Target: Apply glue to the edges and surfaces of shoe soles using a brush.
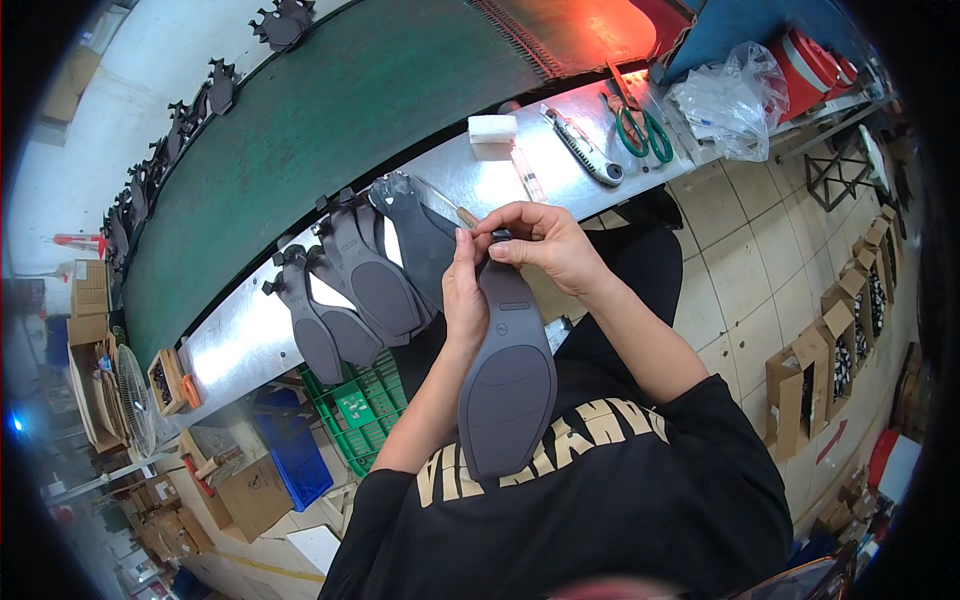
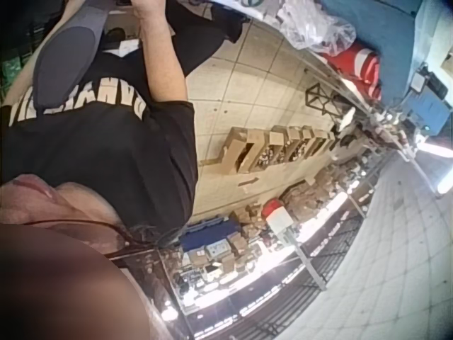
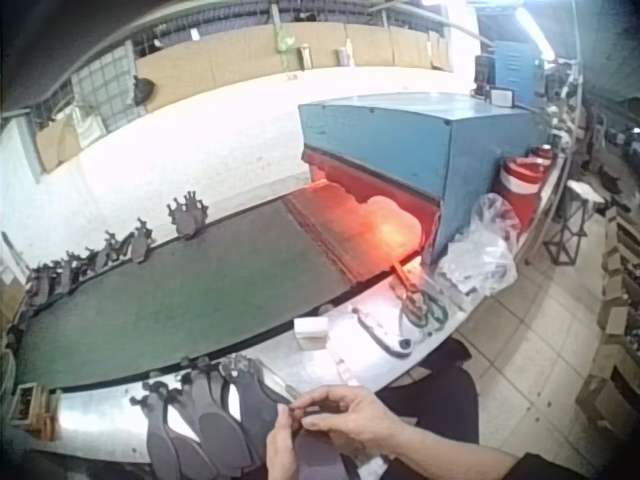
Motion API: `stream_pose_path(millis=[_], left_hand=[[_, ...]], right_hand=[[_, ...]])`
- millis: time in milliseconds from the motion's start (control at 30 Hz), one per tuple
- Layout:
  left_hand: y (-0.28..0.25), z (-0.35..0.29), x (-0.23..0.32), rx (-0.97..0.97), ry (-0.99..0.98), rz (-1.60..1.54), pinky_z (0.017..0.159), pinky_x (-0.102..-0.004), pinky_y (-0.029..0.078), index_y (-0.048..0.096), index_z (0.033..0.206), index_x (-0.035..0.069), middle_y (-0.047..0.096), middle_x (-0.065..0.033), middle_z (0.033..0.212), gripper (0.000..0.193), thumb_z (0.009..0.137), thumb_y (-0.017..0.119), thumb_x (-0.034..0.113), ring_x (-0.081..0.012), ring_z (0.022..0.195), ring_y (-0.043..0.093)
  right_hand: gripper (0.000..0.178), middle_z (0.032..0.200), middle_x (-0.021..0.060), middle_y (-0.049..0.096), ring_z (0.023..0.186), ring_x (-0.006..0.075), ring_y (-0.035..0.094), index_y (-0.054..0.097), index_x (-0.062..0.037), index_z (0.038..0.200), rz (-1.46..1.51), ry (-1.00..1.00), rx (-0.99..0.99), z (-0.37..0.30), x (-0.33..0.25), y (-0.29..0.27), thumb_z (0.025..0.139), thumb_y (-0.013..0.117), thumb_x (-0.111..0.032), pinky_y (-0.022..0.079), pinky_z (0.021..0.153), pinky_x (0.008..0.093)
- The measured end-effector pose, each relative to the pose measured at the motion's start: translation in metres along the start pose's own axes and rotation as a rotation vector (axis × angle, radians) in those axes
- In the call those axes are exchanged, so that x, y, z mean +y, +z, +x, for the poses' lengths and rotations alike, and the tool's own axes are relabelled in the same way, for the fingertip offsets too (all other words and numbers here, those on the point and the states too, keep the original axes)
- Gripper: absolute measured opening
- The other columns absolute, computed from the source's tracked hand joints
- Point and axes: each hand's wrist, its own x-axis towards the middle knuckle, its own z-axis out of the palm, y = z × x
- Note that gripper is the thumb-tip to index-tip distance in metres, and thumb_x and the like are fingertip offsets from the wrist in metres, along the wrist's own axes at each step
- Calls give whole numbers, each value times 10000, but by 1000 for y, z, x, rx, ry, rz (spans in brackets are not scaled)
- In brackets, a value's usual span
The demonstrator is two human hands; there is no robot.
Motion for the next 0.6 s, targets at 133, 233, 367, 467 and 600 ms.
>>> stream_pose_path(millis=[133, 233, 367, 467, 600], left_hand=[[-7, 3, -10, -70, 9, -36, 892, -253, 448, 636, 1143, -84, 661, -110, 1091, 628, 1043, 417, 496, -132, 996, 591], [-7, 6, -15, -55, 14, -16, 666, -229, 451, 609, 1026, 4, 615, -59, 872, 587, 1014, 427, 562, -110, 761, 573], [3, -3, -4, -94, -4, -20, 647, -230, 432, 615, 1016, 4, 609, -58, 844, 606, 1015, 408, 574, -106, 740, 561], [6, -6, 1, -130, -23, -30, 645, -236, 424, 624, 1045, -3, 600, -52, 815, 626, 1015, 398, 580, -112, 731, 553], [6, -5, 2, -118, -17, -12, 662, -242, 429, 632, 1086, -9, 590, -46, 802, 641, 1014, 396, 583, -121, 736, 553]], right_hand=[[258, 979, 24, 690, 872, 84, 616, 661, -21, 1095, -54, -8, -9, -1, -1, 2, 848, 730, -51, 498, 736, 229], [266, 955, 15, 677, 835, 77, 602, 654, -26, 1095, -121, 8, -6, -1, -3, 3, 848, 739, -73, 482, 676, 222], [247, 939, 18, 672, 811, 80, 600, 661, -24, 1079, -107, 19, -17, -1, -1, -3, 850, 740, -74, 477, 634, 220], [219, 927, 28, 674, 784, 85, 599, 675, -17, 1058, -76, 51, -16, 1, -2, -4, 853, 735, -67, 473, 604, 219], [196, 902, 52, 698, 761, 90, 615, 689, -3, 1047, -14, 67, -27, 3, -1, -5, 861, 723, -55, 480, 585, 224]])
